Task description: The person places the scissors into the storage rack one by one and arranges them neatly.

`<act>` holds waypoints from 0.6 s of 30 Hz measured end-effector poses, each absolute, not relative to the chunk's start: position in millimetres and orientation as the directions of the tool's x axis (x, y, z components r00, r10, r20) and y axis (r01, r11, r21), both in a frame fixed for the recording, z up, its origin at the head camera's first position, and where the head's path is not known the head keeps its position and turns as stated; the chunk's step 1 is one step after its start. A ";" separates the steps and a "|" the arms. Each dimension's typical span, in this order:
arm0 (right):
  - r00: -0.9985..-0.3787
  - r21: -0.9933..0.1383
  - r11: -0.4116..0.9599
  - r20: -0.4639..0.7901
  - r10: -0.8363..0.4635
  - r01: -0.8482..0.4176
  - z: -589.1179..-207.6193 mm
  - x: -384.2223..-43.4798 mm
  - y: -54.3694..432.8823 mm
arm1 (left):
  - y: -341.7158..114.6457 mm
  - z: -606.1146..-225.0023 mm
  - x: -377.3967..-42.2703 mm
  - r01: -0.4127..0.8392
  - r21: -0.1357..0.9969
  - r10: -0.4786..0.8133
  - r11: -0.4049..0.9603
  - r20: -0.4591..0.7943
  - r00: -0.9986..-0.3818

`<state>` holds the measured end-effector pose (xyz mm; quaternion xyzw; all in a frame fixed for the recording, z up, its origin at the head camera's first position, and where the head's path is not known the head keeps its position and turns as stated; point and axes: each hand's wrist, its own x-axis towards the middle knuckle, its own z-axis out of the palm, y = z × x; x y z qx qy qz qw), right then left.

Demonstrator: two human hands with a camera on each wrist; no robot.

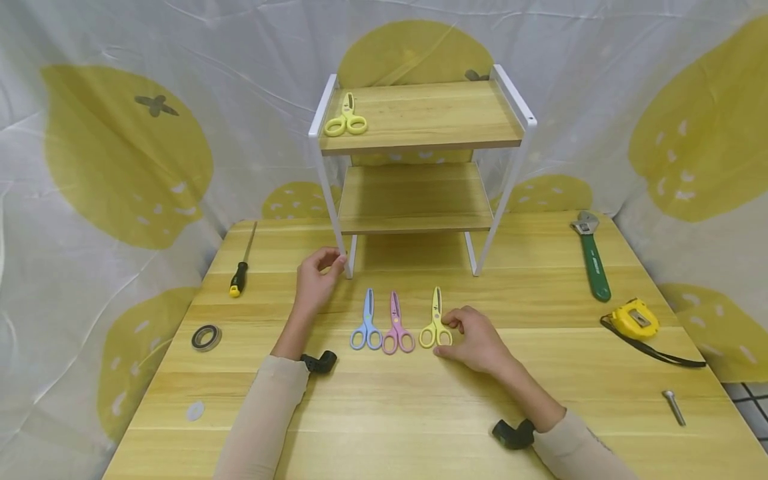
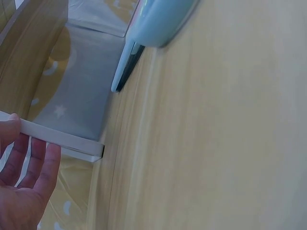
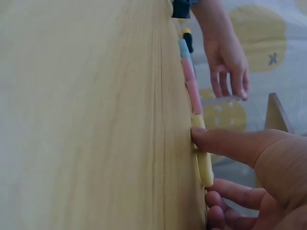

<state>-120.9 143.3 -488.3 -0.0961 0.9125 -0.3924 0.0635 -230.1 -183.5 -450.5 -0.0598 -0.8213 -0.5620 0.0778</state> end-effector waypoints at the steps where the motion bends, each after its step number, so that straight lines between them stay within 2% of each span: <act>1: -0.975 -0.727 0.676 -0.043 -0.219 -0.120 -488.2 -121.2 142.6 | -185.0 -454.8 -233.1 0.187 0.913 0.008 0.361 0.198 -0.980; 5: -0.978 -0.723 0.684 -0.062 -0.198 -0.093 -487.3 -121.8 141.1 | -190.9 -472.1 -243.1 0.191 0.920 -0.003 0.342 0.204 -0.979; 10: -0.978 -0.731 0.677 -0.064 -0.198 -0.090 -483.8 -122.8 143.7 | -190.8 -474.6 -242.5 0.196 0.920 -0.009 0.341 0.211 -0.977; 18: -0.971 -0.818 0.574 -0.110 -0.213 -0.033 -476.3 -127.3 151.8 | -190.5 -474.1 -240.6 0.204 0.908 -0.024 0.367 0.229 -0.973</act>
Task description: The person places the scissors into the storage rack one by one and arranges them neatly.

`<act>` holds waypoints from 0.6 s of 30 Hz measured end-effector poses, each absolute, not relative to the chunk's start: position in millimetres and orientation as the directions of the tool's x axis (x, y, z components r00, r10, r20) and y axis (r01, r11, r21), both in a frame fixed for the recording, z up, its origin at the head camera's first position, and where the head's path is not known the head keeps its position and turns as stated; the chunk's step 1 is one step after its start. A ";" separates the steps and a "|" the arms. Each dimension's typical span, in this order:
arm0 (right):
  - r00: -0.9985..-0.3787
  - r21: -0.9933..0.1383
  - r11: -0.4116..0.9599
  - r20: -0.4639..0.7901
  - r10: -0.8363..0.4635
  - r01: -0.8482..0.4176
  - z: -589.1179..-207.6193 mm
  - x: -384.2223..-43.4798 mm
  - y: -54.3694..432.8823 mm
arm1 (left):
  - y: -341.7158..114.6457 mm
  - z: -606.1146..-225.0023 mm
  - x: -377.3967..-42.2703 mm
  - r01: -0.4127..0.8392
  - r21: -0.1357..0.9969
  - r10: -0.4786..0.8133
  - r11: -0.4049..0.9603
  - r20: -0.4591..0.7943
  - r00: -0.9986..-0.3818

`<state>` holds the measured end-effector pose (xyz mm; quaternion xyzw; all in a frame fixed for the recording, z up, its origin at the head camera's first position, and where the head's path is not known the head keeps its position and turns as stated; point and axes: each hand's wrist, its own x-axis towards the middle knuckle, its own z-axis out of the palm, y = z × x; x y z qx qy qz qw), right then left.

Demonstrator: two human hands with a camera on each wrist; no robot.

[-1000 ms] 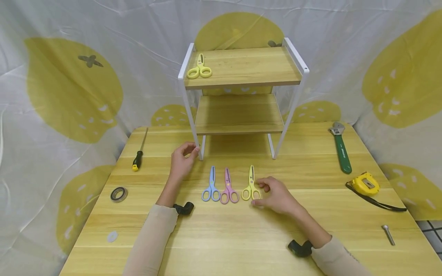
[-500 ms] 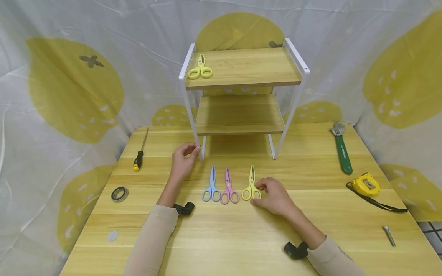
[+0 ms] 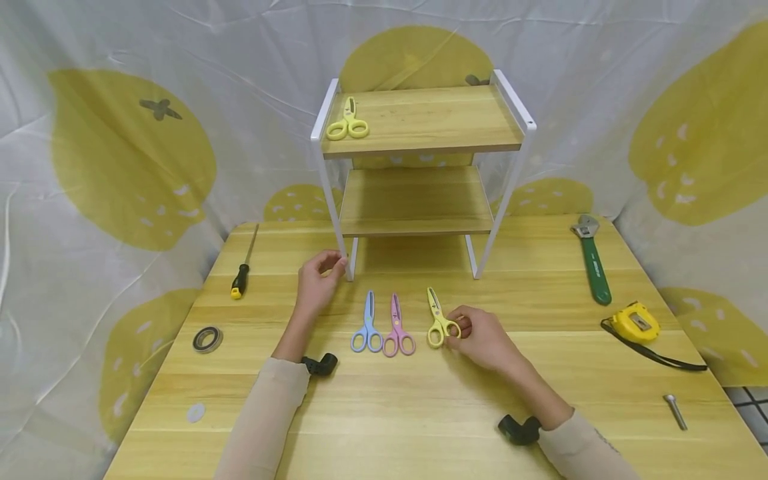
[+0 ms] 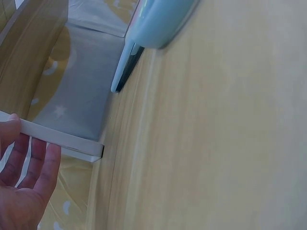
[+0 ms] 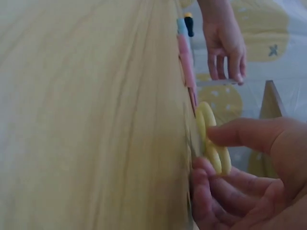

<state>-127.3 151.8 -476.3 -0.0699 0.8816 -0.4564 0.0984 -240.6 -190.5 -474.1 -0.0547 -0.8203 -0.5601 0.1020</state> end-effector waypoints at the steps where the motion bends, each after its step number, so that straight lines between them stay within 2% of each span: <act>1: -0.970 -0.834 0.552 -0.122 -0.212 -0.016 -475.3 -127.2 152.7 | -190.4 -473.8 -240.4 0.204 0.908 -0.024 0.365 0.228 -0.973; 7: -0.969 -0.882 0.472 -0.136 -0.208 0.023 -467.3 -125.4 157.5 | -191.3 -473.2 -240.5 0.209 0.916 -0.009 0.343 0.226 -0.974; 13: -0.968 -0.886 0.460 -0.065 -0.242 -0.056 -447.2 -123.0 161.5 | -191.2 -474.6 -240.8 0.215 0.908 -0.013 0.360 0.235 -0.972; 18: -0.960 -0.897 0.425 0.000 -0.279 -0.124 -415.4 -120.4 164.2 | -190.8 -474.4 -240.2 0.211 0.905 -0.019 0.370 0.235 -0.972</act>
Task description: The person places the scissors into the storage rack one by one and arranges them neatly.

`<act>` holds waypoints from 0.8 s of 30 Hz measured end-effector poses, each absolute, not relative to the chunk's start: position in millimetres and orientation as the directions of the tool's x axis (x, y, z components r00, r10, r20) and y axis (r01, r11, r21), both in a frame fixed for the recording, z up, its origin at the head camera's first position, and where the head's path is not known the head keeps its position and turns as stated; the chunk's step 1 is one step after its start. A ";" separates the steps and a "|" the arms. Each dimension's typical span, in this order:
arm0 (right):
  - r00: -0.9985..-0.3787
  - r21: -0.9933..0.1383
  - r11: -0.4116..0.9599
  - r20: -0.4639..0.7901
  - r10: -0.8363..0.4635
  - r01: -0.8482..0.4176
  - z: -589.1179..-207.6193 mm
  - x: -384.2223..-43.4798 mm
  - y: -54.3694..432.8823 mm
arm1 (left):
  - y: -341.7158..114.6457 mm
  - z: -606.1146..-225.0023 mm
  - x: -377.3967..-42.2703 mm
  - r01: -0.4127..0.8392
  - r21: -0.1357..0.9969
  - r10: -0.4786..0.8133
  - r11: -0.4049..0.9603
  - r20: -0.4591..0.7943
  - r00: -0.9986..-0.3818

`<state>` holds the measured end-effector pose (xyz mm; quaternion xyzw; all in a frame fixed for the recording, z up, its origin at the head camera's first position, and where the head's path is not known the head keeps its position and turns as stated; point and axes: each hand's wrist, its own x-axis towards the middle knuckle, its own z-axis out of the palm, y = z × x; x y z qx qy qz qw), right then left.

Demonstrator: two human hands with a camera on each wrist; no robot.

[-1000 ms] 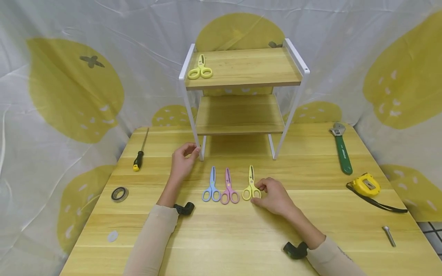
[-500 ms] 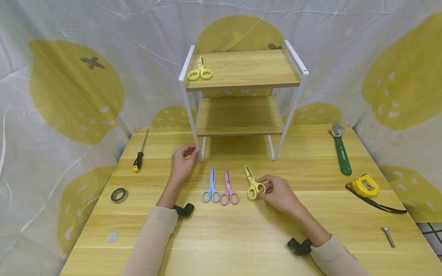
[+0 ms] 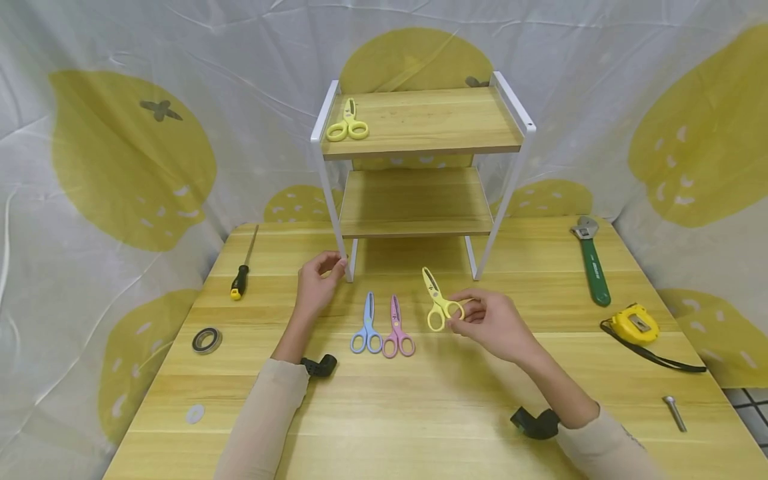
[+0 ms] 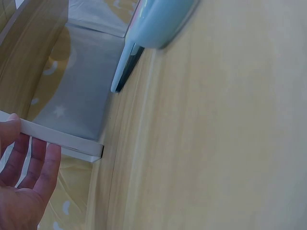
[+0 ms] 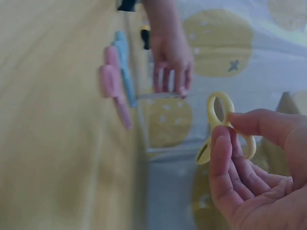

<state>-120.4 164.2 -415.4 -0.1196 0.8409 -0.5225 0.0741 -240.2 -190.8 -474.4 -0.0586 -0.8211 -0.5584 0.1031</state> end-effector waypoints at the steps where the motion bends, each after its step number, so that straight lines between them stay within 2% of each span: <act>1: -0.959 -0.900 0.416 0.008 -0.283 -0.130 -407.4 -119.6 164.5 | -190.8 -474.3 -240.1 0.209 0.907 -0.020 0.366 0.232 -0.973; 13: -0.938 -0.919 0.287 0.184 -0.295 -0.270 -297.6 -120.3 167.9 | -190.0 -469.3 -239.4 0.164 0.922 -0.010 0.351 0.178 -0.984; 21: -0.936 -0.905 0.256 0.297 -0.189 -0.339 -240.8 -159.8 158.3 | -181.7 -440.3 -222.2 0.172 0.914 0.004 0.368 0.184 -0.983; 24: -0.934 -0.906 0.239 0.321 -0.154 -0.350 -224.8 -179.2 153.0 | -184.1 -449.3 -226.5 0.180 0.915 0.001 0.360 0.193 -0.981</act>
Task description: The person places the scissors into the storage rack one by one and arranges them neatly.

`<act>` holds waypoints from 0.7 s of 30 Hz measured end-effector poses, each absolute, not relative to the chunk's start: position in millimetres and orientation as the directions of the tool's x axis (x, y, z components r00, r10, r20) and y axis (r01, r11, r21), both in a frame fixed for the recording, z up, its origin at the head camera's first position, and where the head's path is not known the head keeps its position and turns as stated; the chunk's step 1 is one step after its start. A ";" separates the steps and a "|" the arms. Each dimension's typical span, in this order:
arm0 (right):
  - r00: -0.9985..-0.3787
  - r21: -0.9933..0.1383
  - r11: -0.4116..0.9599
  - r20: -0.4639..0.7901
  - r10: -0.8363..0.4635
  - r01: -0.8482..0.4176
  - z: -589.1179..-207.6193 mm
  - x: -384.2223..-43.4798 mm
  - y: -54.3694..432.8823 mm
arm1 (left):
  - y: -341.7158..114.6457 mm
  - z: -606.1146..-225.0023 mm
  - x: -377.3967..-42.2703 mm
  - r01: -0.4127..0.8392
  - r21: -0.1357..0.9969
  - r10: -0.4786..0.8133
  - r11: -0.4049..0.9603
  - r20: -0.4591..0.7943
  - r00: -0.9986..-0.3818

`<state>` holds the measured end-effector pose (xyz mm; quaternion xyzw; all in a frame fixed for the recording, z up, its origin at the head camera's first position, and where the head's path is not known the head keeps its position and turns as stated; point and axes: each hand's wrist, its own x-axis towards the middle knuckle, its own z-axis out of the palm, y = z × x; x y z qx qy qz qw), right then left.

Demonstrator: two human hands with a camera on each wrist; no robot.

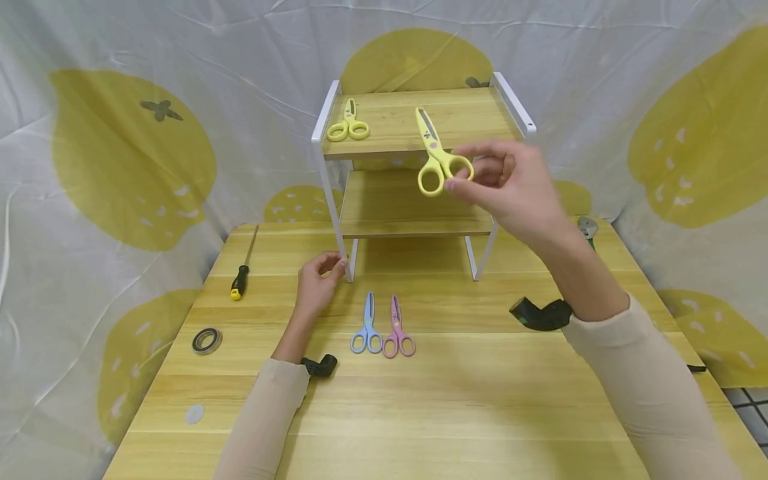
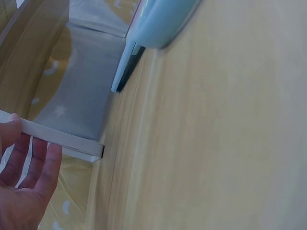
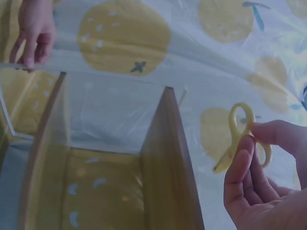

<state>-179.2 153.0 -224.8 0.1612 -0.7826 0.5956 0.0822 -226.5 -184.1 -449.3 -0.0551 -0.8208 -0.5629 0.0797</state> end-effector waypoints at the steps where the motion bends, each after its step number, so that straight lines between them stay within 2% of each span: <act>1: -0.935 -0.907 0.234 0.325 -0.143 -0.351 -220.0 -185.5 150.9 | -185.7 -454.7 -229.1 0.186 0.915 -0.001 0.358 0.200 -0.980; 5: -0.945 -0.908 0.262 0.305 -0.116 -0.326 -201.8 -207.2 142.2 | -191.7 -473.0 -239.4 0.201 0.916 -0.007 0.346 0.217 -0.976; 13: -0.976 -0.890 0.400 0.184 -0.117 -0.216 -177.2 -251.4 115.2 | -193.0 -472.6 -241.3 0.202 0.914 -0.010 0.353 0.220 -0.975; 21: -0.987 -0.843 0.520 0.077 -0.138 -0.139 -178.8 -283.6 91.7 | -192.4 -475.8 -241.7 0.208 0.912 -0.005 0.353 0.224 -0.975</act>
